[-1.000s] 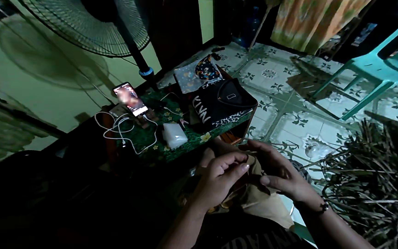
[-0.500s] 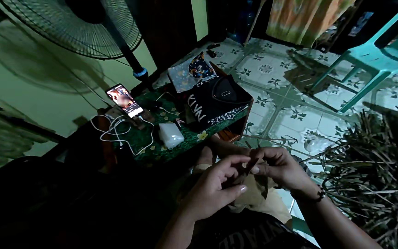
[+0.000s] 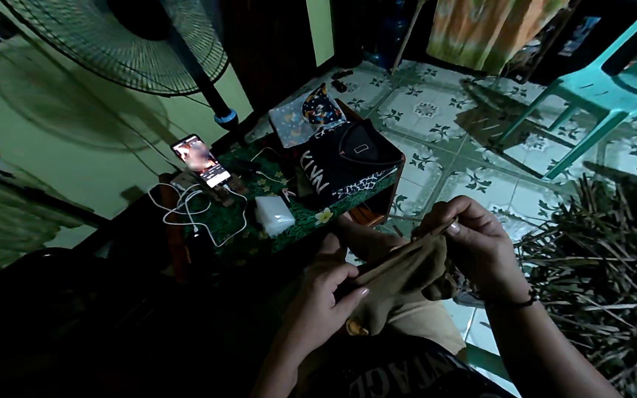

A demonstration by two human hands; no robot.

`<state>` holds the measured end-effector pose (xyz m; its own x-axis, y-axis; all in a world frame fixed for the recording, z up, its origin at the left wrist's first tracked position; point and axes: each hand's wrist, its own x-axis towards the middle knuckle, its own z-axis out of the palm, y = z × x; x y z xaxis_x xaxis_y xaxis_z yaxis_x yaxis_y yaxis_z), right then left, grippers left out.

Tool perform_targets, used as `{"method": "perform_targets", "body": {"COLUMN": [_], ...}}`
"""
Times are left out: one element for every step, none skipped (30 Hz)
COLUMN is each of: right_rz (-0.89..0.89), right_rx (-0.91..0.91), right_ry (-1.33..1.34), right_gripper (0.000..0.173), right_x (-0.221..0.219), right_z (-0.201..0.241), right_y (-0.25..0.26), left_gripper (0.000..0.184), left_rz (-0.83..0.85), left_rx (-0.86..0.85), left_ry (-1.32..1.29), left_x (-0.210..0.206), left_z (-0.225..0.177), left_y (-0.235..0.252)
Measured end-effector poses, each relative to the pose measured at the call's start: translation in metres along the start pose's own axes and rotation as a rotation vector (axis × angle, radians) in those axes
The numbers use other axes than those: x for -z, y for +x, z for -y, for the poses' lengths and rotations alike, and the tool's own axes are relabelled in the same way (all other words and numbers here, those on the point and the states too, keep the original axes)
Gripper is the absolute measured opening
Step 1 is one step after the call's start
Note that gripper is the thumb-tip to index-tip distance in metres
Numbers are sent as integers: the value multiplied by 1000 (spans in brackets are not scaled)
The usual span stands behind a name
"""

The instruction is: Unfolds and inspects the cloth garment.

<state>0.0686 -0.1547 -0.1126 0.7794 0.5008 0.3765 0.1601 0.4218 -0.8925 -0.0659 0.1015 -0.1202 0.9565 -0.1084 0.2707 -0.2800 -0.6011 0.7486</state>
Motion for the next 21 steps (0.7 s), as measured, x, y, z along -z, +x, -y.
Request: {"method": "perform_targets", "body": {"right_rz": [4, 17, 31, 42, 55, 65, 78, 93, 100, 108, 113, 126, 150, 176, 196, 214, 230, 245, 260, 268, 261], "right_rx": [2, 6, 10, 13, 22, 32, 40, 44, 44, 41, 39, 45, 56, 67, 75, 82, 85, 89, 95, 104, 117], "right_ry": [22, 41, 63, 82, 100, 119, 141, 166, 193, 221, 249, 272, 297, 323, 347, 364, 372, 373, 365, 357, 351], "right_gripper": [13, 14, 15, 15, 16, 16, 15, 14, 14, 14, 13, 13, 13, 12, 11, 11, 11, 11, 12, 13, 13], "right_x": [2, 3, 4, 5, 5, 5, 6, 6, 7, 7, 7, 7, 7, 7, 7, 6, 5, 5, 6, 7, 9], "right_z": [0, -1, -2, -2, -2, 0, 3, 6, 9, 11, 14, 16, 17, 19, 20, 22, 23, 26, 28, 31, 33], "right_y": [0, 1, 2, 3, 3, 4, 5, 5, 4, 3, 2, 1, 1, 0, 0, -1, -1, -2, -2, -2, -2], "left_gripper": [21, 21, 21, 21, 23, 25, 28, 31, 34, 35, 36, 36, 36, 35, 35, 36, 37, 39, 41, 43, 42], "left_rz": [-11, -17, -18, -13, -8, -1, 11, 35, 70, 112, 156, 190, 200, 230, 294, 332, 341, 325, 290, 242, 180], "left_rx": [-36, -77, -121, -161, -196, -225, -248, -251, -237, -216, -197, -184, -182, -178, -153, -107, -43, 8, 13, -15, -64], "left_ry": [29, 50, 69, 88, 98, 92, 67, 34, -7, -52, -90, -119, -142, -174, -205, -200, -172, -140, -107, -66, -15], "left_x": [1, 1, 2, 2, 3, 3, 2, 0, -2, -6, -11, -17, -24, -32, -37, -41, -43, -45, -45, -44, -41], "left_z": [1, 3, 4, 4, 4, 3, 2, 0, -1, -2, -2, -3, -3, -2, -1, -2, -3, -3, -3, -2, 1], "left_y": [0, 1, 2, 3, 4, 5, 6, 6, 5, 4, 3, 3, 2, 4, 6, 8, 11, 13, 16, 19, 21]}}
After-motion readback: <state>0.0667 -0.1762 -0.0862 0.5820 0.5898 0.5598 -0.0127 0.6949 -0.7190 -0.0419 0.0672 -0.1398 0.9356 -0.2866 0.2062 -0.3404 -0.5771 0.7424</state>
